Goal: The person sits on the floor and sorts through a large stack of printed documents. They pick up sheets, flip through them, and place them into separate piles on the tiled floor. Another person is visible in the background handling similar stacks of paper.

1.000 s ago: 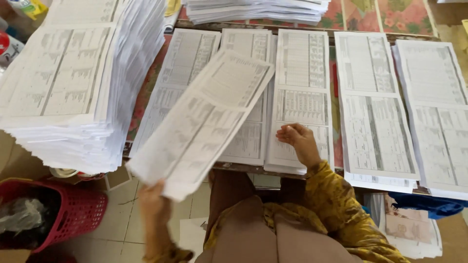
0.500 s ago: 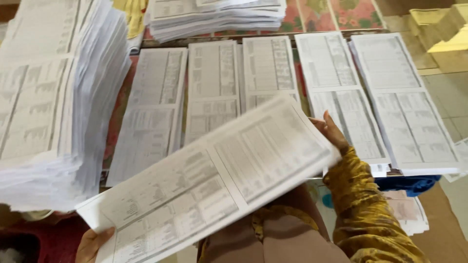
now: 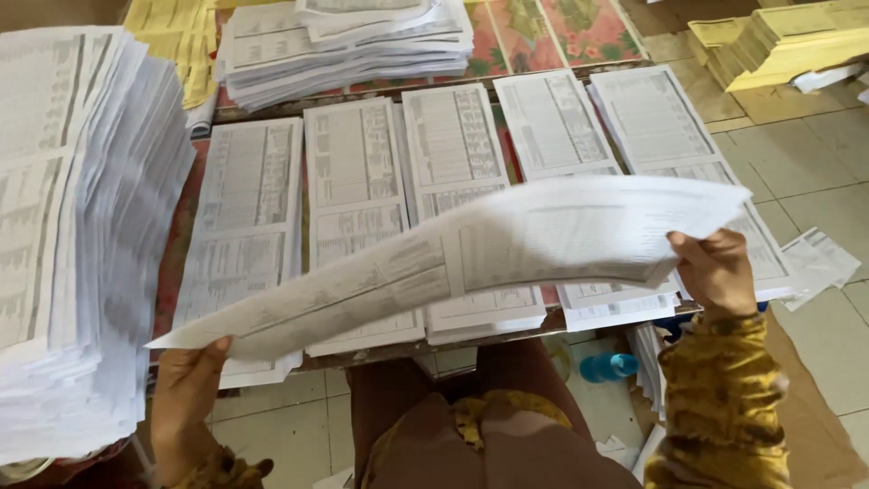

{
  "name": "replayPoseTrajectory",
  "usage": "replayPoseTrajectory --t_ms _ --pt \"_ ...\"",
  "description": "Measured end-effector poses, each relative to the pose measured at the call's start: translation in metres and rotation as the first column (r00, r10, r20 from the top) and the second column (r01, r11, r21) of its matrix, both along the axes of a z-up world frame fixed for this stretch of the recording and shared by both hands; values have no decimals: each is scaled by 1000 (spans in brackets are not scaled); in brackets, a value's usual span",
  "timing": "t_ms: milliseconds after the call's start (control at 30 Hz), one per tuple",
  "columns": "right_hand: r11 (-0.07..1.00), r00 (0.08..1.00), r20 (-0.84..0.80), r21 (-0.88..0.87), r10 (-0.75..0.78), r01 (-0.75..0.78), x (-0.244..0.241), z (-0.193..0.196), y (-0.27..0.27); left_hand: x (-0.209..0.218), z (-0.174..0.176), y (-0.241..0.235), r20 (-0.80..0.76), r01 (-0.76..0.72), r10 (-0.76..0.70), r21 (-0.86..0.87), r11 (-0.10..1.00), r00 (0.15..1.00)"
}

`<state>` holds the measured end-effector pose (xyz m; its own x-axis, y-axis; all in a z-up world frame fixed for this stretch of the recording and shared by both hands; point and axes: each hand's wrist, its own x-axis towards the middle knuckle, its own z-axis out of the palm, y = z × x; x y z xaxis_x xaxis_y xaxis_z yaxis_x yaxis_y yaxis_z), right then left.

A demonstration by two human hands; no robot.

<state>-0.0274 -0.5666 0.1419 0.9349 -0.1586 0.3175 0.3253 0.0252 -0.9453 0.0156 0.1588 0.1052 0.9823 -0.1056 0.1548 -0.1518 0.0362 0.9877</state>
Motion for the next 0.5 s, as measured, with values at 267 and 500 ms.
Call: replayPoseTrajectory --t_ms 267,500 --pt "867 794 -475 -481 -379 126 -10 -47 12 15 -47 -70 -15 48 -45 228 972 999" --pt "885 783 -476 -424 -400 194 4 -40 1 32 -34 -75 -186 -186 249 299 936 950"
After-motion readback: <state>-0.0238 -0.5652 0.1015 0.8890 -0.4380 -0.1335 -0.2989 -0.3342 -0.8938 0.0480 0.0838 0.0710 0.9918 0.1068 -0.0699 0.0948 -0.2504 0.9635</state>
